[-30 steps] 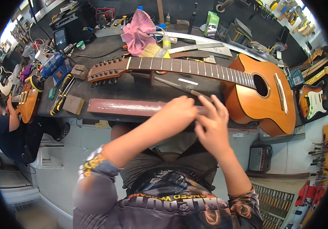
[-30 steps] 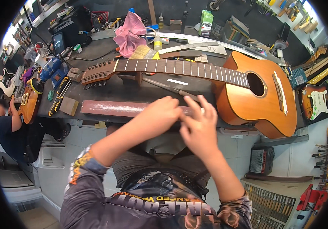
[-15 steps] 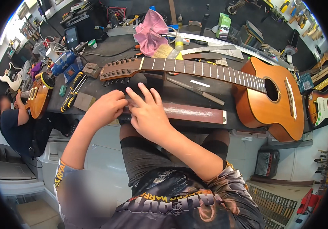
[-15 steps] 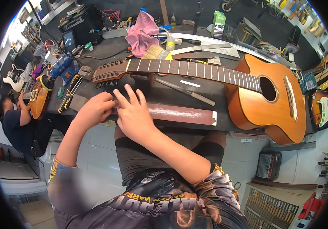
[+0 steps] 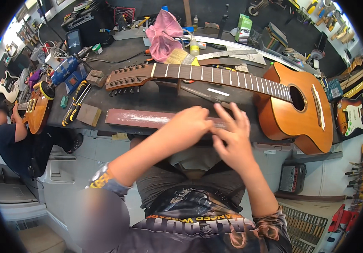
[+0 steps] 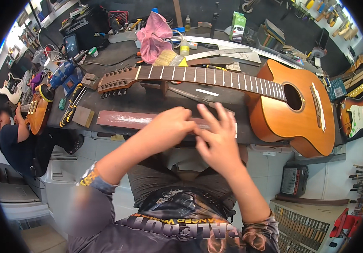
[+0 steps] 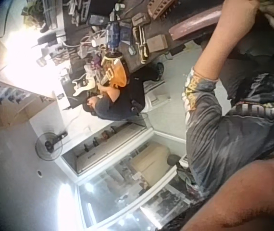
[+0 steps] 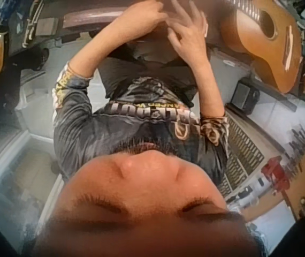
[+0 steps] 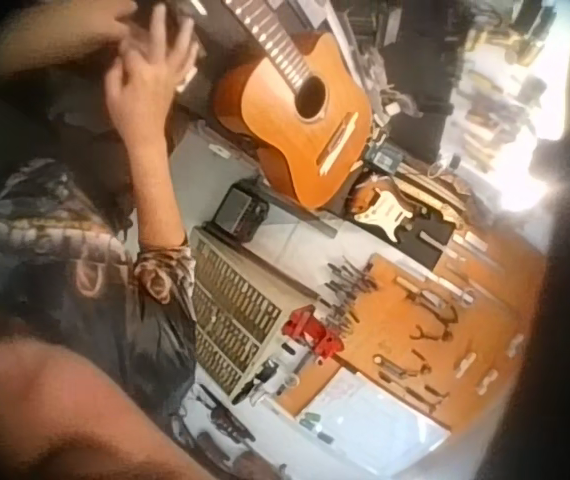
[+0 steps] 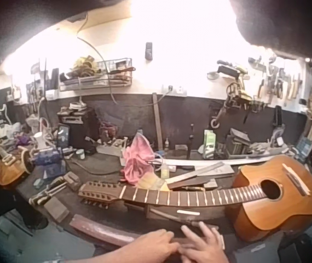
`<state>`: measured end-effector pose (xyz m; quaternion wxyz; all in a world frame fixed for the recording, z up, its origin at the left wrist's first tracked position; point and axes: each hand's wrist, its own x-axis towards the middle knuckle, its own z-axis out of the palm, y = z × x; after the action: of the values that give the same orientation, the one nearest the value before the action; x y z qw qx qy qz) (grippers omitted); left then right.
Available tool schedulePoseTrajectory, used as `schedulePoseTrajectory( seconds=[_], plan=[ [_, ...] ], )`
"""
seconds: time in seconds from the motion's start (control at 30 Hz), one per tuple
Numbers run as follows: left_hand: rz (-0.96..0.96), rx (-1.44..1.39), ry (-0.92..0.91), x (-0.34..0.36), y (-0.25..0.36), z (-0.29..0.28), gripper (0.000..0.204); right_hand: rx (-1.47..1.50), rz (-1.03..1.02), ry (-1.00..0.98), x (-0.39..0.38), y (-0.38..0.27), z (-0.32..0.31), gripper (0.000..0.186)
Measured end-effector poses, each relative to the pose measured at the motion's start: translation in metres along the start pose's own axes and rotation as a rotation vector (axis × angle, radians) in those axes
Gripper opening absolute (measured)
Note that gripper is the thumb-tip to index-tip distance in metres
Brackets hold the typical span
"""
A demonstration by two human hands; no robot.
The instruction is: The person sands a white component on a sanding block by hand. After sanding, the person places the component into the bridge of an acoustic guitar.
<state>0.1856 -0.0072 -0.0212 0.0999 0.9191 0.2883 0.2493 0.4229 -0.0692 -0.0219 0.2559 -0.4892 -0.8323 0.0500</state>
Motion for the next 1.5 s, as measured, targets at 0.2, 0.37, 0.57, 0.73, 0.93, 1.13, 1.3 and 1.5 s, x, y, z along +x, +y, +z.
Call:
schedulePoseTrajectory(
  seconds=[0.2,0.37,0.57,0.73,0.93,1.13,1.3,1.5],
  plan=[
    [-0.23,0.122,-0.104,-0.104,-0.062,-0.1,0.023,0.124,-0.281,0.059,0.082,-0.085,0.1,0.038],
    [-0.212,0.107,-0.099,-0.104,-0.062,-0.102,0.023,0.159,-0.268,0.092,0.082,-0.083,0.097,0.03],
    [0.006,-0.049,-0.012,0.003,-0.001,0.004,0.014,-0.027,-0.056,0.042,-0.001,0.014,0.004,0.029],
    [0.018,-0.047,0.004,0.019,0.002,0.023,0.013,0.03,-0.004,-0.014,-0.008,0.029,-0.012,0.022],
    [-0.067,0.028,-0.092,-0.076,-0.059,-0.071,0.019,0.11,-0.237,0.029,0.065,-0.057,0.071,0.02],
    [-0.236,0.045,-0.091,-0.116,-0.072,-0.116,0.016,0.23,-0.304,0.044,0.097,-0.089,0.087,0.032],
    [-0.298,-0.25,0.091,-0.104,-0.032,-0.113,0.017,0.549,-0.02,0.124,0.059,-0.068,0.039,0.032],
    [-0.17,-0.515,0.335,-0.09,0.014,-0.063,0.023,0.719,-0.069,0.145,0.024,-0.074,0.018,0.025]
  ],
)
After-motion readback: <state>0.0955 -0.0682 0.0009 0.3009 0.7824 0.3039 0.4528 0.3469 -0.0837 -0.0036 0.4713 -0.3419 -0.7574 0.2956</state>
